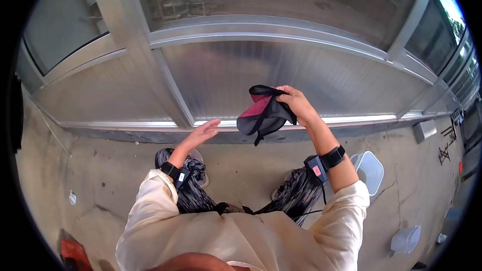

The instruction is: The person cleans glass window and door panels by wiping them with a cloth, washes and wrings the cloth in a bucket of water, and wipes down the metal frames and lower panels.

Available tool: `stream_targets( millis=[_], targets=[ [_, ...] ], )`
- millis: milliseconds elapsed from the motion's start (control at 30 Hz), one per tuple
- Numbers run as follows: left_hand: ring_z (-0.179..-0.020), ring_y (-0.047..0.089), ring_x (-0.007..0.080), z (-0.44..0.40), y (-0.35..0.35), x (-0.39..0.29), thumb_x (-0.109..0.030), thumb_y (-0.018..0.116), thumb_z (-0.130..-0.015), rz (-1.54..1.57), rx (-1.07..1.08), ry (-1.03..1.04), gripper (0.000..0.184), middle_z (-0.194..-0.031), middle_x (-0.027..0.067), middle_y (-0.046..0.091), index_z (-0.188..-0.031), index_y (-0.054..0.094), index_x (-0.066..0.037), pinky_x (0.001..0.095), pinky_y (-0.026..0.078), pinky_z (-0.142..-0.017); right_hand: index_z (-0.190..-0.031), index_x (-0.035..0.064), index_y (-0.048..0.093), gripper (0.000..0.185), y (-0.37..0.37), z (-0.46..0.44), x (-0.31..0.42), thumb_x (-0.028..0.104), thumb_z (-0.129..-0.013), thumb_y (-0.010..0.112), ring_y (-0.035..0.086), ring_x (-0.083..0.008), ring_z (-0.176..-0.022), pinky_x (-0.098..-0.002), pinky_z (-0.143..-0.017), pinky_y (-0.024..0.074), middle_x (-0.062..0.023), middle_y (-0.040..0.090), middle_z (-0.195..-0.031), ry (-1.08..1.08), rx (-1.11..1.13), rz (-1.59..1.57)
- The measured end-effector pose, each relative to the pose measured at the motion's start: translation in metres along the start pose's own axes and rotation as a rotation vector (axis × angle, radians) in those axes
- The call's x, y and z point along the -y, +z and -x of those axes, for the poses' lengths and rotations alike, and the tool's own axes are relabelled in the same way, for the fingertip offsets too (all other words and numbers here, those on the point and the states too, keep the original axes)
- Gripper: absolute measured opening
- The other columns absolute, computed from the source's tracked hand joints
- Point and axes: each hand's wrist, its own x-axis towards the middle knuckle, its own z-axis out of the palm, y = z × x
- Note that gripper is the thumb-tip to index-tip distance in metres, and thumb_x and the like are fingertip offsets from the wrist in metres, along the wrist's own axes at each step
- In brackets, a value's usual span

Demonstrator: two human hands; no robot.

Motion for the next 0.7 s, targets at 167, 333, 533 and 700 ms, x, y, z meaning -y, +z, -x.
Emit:
stream_targets(
  millis=[167, 333, 533, 700],
  targets=[
    [-0.125, 0.04, 0.016, 0.017, 0.021, -0.039, -0.035, 0.049, -0.094, 0.351, -0.022, 0.151, 0.055, -0.136, 0.0087, 0.043, -0.137, 0.035, -0.005, 0.0308, 0.034, -0.101, -0.114, 0.0006, 0.047, 0.03, 0.107, 0.0, -0.019, 0.0, -0.084, 0.048, 0.059, -0.0155, -0.088, -0.027, -0.078, 0.0498, -0.008, 0.058, -0.099, 0.075, 0.172, -0.177],
    [-0.105, 0.056, 0.0152, 0.034, 0.037, -0.071, -0.033, 0.049, -0.094, 1.049, 0.009, 0.06, 0.045, -0.118, 0.0078, 0.056, -0.127, 0.045, -0.003, 0.0309, 0.046, -0.092, -0.121, -0.0001, 0.044, 0.034, 0.104, -0.025, -0.056, 0.008, -0.089, 0.05, 0.057, -0.0163, -0.096, -0.0279, -0.082, 0.0472, -0.0093, 0.058, -0.105, -0.027, 0.044, -0.117],
    [-0.109, 0.053, 0.0145, 0.013, 0.058, -0.067, -0.032, 0.055, -0.091, 0.724, -0.264, 0.021, 0.051, -0.119, 0.0072, 0.054, -0.131, 0.041, -0.002, 0.0287, 0.043, -0.093, -0.136, 0.0067, 0.033, 0.06, 0.084, -0.009, -0.085, 0.025, -0.086, 0.062, 0.043, -0.0266, -0.123, -0.0391, -0.094, 0.0409, -0.0194, 0.043, -0.134, -0.35, -0.196, 0.332],
    [-0.111, 0.05, 0.0222, 0.013, 0.081, -0.088, -0.07, 0.035, -0.085, 0.428, -0.105, -0.27, 0.087, -0.129, 0.0151, 0.046, -0.136, 0.034, 0.001, 0.0378, 0.04, -0.093, -0.133, 0.0039, 0.039, 0.059, 0.088, 0.015, -0.103, 0.022, -0.083, 0.066, 0.052, -0.0208, -0.111, -0.0325, -0.091, 0.0434, -0.0138, 0.053, -0.121, -0.06, 0.041, 0.069]
  ],
)
